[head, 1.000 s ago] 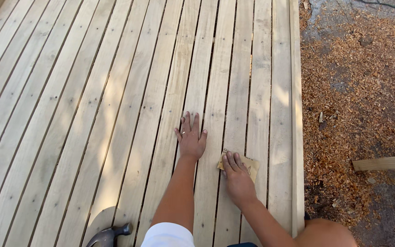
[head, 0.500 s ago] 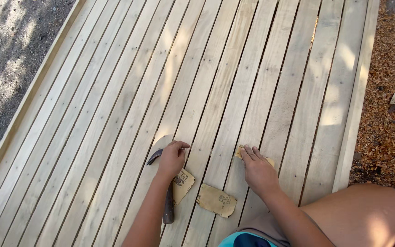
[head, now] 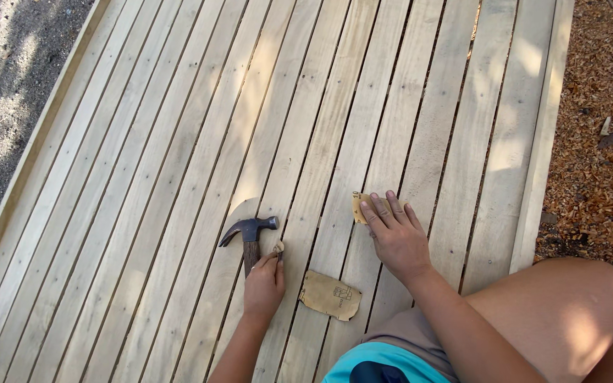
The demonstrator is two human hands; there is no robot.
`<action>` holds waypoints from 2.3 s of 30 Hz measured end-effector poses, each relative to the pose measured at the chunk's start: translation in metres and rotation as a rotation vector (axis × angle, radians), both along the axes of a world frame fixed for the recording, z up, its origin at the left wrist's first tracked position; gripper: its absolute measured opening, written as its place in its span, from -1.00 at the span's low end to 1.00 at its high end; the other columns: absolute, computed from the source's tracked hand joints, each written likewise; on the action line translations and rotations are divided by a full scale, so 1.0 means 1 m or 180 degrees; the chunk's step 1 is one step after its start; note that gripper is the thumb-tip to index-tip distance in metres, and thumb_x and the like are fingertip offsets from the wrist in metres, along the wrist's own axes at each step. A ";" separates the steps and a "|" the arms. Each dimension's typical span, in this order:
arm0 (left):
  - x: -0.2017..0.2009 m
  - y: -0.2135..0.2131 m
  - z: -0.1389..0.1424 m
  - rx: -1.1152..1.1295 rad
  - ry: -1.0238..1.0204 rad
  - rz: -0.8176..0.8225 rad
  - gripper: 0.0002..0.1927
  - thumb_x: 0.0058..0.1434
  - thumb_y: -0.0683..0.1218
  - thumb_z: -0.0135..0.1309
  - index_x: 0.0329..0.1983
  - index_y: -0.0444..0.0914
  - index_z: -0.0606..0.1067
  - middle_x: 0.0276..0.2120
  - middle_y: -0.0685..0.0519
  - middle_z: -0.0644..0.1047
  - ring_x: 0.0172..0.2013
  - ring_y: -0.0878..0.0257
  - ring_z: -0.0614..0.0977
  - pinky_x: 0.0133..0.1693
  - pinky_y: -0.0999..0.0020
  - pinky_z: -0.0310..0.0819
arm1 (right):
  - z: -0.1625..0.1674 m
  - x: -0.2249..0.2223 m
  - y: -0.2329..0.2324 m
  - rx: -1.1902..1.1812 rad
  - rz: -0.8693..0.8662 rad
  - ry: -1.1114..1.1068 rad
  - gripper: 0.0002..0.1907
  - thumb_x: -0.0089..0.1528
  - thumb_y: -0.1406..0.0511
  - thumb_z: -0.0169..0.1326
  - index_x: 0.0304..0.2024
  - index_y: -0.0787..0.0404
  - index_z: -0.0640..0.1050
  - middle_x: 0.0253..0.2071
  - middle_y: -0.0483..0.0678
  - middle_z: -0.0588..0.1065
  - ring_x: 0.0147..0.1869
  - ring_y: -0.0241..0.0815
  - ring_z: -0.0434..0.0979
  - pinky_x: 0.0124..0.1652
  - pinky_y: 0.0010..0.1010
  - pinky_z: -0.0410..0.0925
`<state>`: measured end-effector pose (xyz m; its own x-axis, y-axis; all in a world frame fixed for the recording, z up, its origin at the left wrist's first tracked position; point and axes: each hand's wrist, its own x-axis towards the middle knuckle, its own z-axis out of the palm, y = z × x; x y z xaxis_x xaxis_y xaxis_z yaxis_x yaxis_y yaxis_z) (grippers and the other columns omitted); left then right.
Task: The person kneels beside a large slatted wooden table outdoors and sands its plank surface by hand using sheets of sandpaper, working across different boards. They also run a small dark scraper-like tool along the gaps between planks and continue sanding the surface.
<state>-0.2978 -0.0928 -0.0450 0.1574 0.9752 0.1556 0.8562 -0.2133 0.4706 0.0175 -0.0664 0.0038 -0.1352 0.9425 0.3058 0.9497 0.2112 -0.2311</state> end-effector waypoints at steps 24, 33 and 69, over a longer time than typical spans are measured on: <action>0.265 0.206 0.027 -0.0594 -0.2770 0.0658 -0.62 0.36 0.02 0.04 0.05 -0.36 0.50 -0.22 -0.08 0.66 -0.21 0.11 0.68 -0.12 0.24 0.52 | -0.026 0.147 0.137 -0.1277 -0.1356 0.0976 -0.37 0.32 0.15 -0.04 0.42 0.16 0.23 0.51 0.01 0.12 0.59 0.09 -0.05 0.38 -0.11 0.06; 0.338 0.287 0.018 -0.0320 -0.1933 0.0413 -0.58 0.41 0.07 -0.01 -0.24 -0.43 0.54 -0.31 -0.28 0.62 -0.26 -0.19 0.65 -0.21 0.05 0.50 | -0.023 0.149 0.193 -0.1725 -0.2136 0.0227 -0.22 0.33 -0.10 -0.29 0.54 -0.12 -0.12 0.60 -0.23 -0.22 0.64 -0.10 -0.37 0.47 -0.08 -0.31; 0.390 0.340 -0.017 0.0333 -0.1004 -0.0067 -0.80 0.20 -0.13 0.22 -0.40 -0.41 0.59 -0.47 -0.22 0.51 -0.48 -0.18 0.58 -0.40 -0.03 0.45 | -0.010 0.136 0.178 -0.1649 -0.2173 0.0523 -0.20 0.28 -0.07 -0.21 0.52 -0.07 -0.05 0.57 -0.15 -0.13 0.63 -0.06 -0.31 0.43 0.08 -0.27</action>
